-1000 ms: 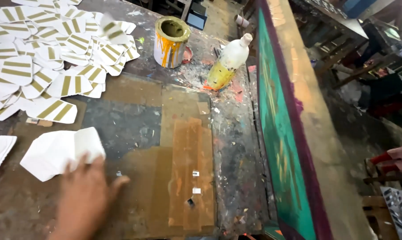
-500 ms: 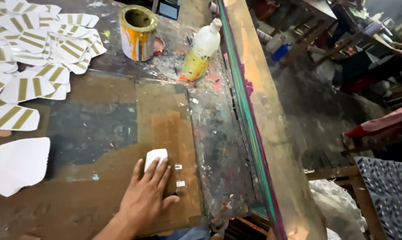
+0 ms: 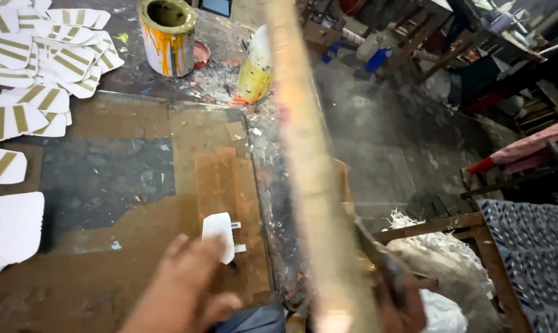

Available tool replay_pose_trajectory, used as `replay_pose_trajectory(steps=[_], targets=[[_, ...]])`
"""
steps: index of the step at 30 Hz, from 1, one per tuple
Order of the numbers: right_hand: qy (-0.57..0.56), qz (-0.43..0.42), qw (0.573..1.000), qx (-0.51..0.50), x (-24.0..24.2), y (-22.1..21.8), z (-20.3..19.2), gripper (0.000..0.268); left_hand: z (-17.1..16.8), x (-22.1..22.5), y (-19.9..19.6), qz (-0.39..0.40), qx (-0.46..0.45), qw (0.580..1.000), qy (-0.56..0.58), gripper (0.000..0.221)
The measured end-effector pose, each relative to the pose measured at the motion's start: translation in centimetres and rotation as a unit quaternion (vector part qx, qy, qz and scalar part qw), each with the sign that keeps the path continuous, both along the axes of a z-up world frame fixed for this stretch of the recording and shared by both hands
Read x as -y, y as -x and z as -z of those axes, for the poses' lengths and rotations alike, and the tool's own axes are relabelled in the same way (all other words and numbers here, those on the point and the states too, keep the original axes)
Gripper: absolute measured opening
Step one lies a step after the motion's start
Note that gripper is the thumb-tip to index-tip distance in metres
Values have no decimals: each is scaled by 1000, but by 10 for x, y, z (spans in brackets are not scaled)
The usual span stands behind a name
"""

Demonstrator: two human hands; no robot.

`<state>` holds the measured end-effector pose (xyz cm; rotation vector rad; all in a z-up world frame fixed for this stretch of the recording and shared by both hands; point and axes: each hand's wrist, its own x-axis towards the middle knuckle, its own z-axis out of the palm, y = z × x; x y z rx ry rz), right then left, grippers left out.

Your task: Applying ink to small cardstock pieces using a manual screen printing frame and a handheld squeegee.

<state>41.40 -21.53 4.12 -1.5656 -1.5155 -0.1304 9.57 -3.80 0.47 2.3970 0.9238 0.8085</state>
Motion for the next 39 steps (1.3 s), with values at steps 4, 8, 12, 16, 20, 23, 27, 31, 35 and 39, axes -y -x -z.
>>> replay_pose_trajectory(steps=[4,8,12,16,20,23,27,31,35,39], targets=[[-7,1,1000,5,-67,46,-30,40,-73,1,67,-133,189,968,94,73],[54,-55,996,-47,-83,40,-2,37,-32,-2,114,-164,414,849,285,61],[346,16,931,-112,-84,36,22,46,60,-4,132,-351,270,817,371,59],[461,-12,882,-96,-91,91,18,42,49,-9,122,-370,226,828,356,61],[219,-249,943,26,-99,110,24,44,62,-8,123,-409,123,840,334,68],[269,-293,917,-26,-111,101,21,38,67,-12,127,-413,25,868,276,75],[317,-246,914,-57,-142,92,15,37,75,-2,119,-434,-84,875,195,81],[283,-284,916,15,-189,97,15,40,83,4,119,-429,-62,890,138,82],[234,-310,920,-56,-170,114,33,47,64,6,110,-461,-54,868,175,77],[169,-269,948,9,-109,120,68,48,76,9,110,-467,-50,871,144,74]])
